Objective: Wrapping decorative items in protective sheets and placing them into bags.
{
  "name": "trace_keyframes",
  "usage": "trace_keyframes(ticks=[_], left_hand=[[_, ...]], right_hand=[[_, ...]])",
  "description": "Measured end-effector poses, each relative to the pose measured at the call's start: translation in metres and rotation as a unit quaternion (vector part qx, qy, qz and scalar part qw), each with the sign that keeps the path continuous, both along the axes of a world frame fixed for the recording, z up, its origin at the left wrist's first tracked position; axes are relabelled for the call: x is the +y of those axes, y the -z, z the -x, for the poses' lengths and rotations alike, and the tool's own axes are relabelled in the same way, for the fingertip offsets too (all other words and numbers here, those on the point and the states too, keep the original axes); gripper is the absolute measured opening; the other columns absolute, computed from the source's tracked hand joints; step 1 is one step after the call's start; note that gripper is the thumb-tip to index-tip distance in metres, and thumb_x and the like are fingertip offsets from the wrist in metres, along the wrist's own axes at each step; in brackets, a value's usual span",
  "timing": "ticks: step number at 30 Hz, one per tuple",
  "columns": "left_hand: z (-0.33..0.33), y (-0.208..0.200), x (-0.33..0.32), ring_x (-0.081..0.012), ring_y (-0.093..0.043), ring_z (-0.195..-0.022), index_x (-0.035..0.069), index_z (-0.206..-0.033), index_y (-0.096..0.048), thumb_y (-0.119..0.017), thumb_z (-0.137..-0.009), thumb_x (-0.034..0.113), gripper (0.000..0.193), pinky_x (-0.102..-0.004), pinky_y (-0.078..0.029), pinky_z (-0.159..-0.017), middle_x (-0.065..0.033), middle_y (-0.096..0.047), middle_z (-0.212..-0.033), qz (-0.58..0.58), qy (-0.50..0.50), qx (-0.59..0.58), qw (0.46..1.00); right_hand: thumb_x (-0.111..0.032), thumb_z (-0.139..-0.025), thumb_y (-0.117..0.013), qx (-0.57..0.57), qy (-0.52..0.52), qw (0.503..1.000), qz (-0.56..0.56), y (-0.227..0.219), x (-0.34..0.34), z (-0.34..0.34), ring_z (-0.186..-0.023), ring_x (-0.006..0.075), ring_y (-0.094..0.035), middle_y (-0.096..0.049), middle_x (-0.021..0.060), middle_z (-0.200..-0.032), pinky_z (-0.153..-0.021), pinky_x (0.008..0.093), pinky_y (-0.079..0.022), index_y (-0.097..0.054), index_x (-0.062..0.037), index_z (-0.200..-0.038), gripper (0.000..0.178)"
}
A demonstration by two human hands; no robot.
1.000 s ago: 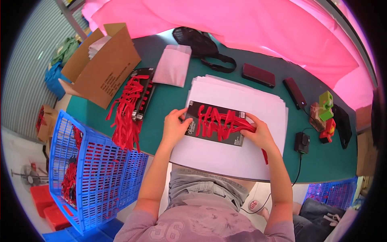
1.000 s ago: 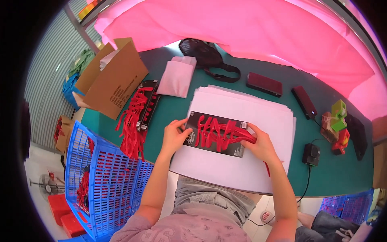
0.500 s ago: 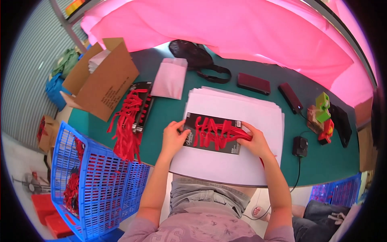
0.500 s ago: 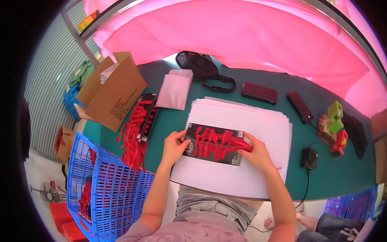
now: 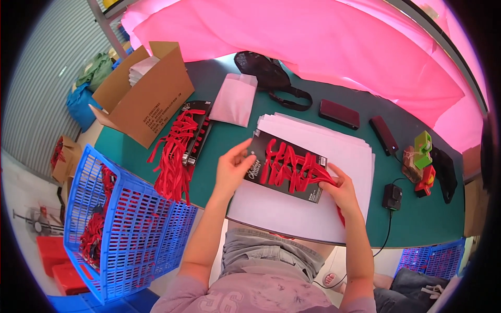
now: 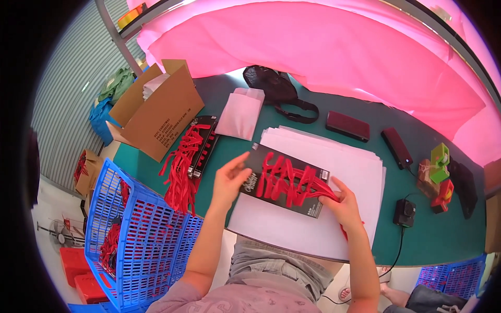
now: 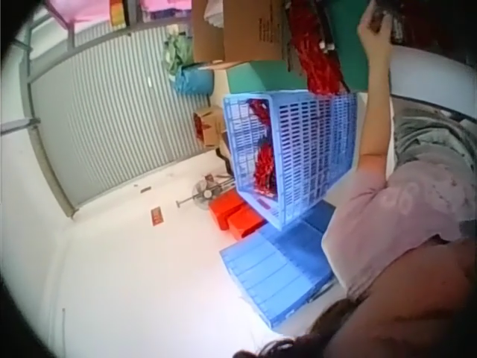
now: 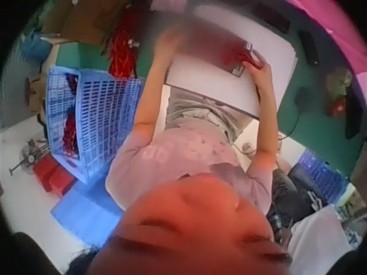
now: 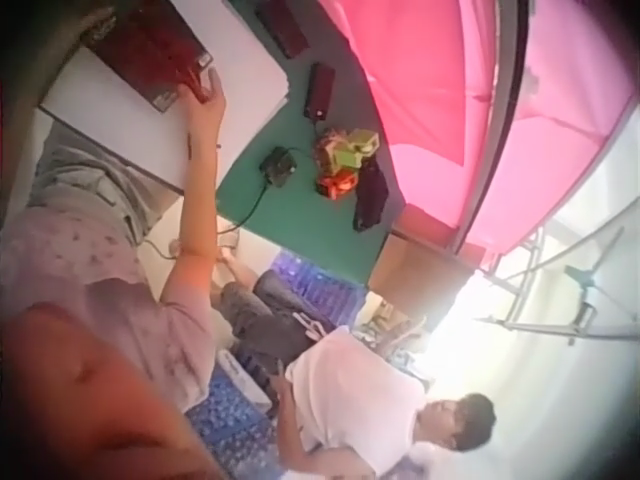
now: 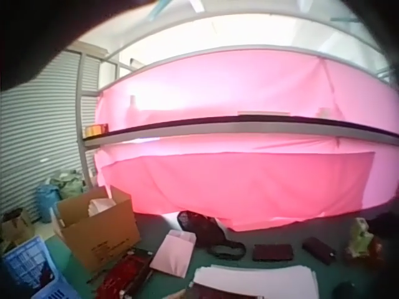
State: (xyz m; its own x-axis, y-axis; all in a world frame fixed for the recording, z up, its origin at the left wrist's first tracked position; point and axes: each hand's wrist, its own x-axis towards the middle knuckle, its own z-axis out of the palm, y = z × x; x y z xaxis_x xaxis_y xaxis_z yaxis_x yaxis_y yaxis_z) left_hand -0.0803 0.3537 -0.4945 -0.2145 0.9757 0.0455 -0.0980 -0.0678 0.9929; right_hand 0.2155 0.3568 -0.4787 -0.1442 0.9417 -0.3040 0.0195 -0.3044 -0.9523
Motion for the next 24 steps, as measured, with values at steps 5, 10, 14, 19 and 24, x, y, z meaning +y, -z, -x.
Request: trace_keyframes(ticks=[5, 10, 14, 19, 24], left_hand=[[-0.024, -0.036, -0.028, -0.0143, -0.059, -0.09, 0.006, -0.133, -0.052, -0.06, -0.086, 0.008, 0.047, -0.0222, -0.045, -0.08, -0.005, -0.063, -0.108, -0.108, 0.061, -0.361, 0.924], [-0.03, -0.025, -0.014, -0.0179, -0.061, -0.1, 0.007, -0.135, -0.047, -0.06, -0.087, 0.008, 0.049, -0.0286, -0.048, -0.085, -0.0092, -0.061, -0.118, -0.071, -0.023, -0.22, 0.973], [0.05, -0.04, 0.035, -0.0173, -0.065, -0.088, 0.005, -0.123, -0.054, -0.06, -0.088, 0.008, 0.036, -0.0291, -0.051, -0.078, -0.0088, -0.066, -0.107, 0.01, 0.017, -0.194, 0.981], [0.147, -0.027, 0.098, -0.0154, -0.063, -0.081, 0.005, -0.118, -0.057, -0.062, -0.083, 0.006, 0.035, -0.0266, -0.049, -0.074, -0.0072, -0.067, -0.098, 0.044, 0.09, -0.089, 0.991], [0.185, 0.017, 0.157, -0.0147, -0.061, -0.079, 0.005, -0.12, -0.057, -0.064, -0.079, 0.003, 0.041, -0.0259, -0.048, -0.074, -0.006, -0.067, -0.094, 0.128, 0.092, 0.051, 0.986]], right_hand=[[0.003, -0.082, -0.063, 0.15, 0.053, 0.987, 0.033, -0.006, -0.02, 0.037, -0.05, 0.0019, -0.036, -0.068, 0.0062, -0.087, -0.043, 0.0141, -0.022, -0.051, -0.0043, -0.129, 0.049], [0.001, -0.084, -0.063, 0.205, 0.077, 0.973, -0.072, -0.001, -0.033, 0.12, -0.049, 0.0042, -0.042, -0.066, 0.0048, -0.084, -0.042, 0.0172, -0.029, -0.047, -0.0101, -0.124, 0.044], [-0.006, -0.083, -0.068, 0.232, -0.048, 0.971, -0.032, -0.01, -0.034, 0.126, -0.068, 0.014, -0.057, -0.065, 0.0098, -0.098, -0.059, 0.0241, -0.047, -0.047, -0.0082, -0.127, 0.049], [-0.006, -0.076, -0.07, -0.29, 0.003, 0.863, -0.414, 0.015, 0.001, 0.015, -0.109, 0.027, -0.054, -0.053, 0.0127, -0.124, -0.095, 0.0355, -0.046, -0.053, -0.0045, -0.126, 0.053], [-0.015, -0.08, -0.07, -0.504, 0.112, 0.83, -0.21, 0.013, 0.029, -0.11, -0.094, 0.0251, -0.057, -0.056, 0.0144, -0.114, -0.083, 0.0324, -0.049, -0.052, -0.0008, -0.127, 0.053]])
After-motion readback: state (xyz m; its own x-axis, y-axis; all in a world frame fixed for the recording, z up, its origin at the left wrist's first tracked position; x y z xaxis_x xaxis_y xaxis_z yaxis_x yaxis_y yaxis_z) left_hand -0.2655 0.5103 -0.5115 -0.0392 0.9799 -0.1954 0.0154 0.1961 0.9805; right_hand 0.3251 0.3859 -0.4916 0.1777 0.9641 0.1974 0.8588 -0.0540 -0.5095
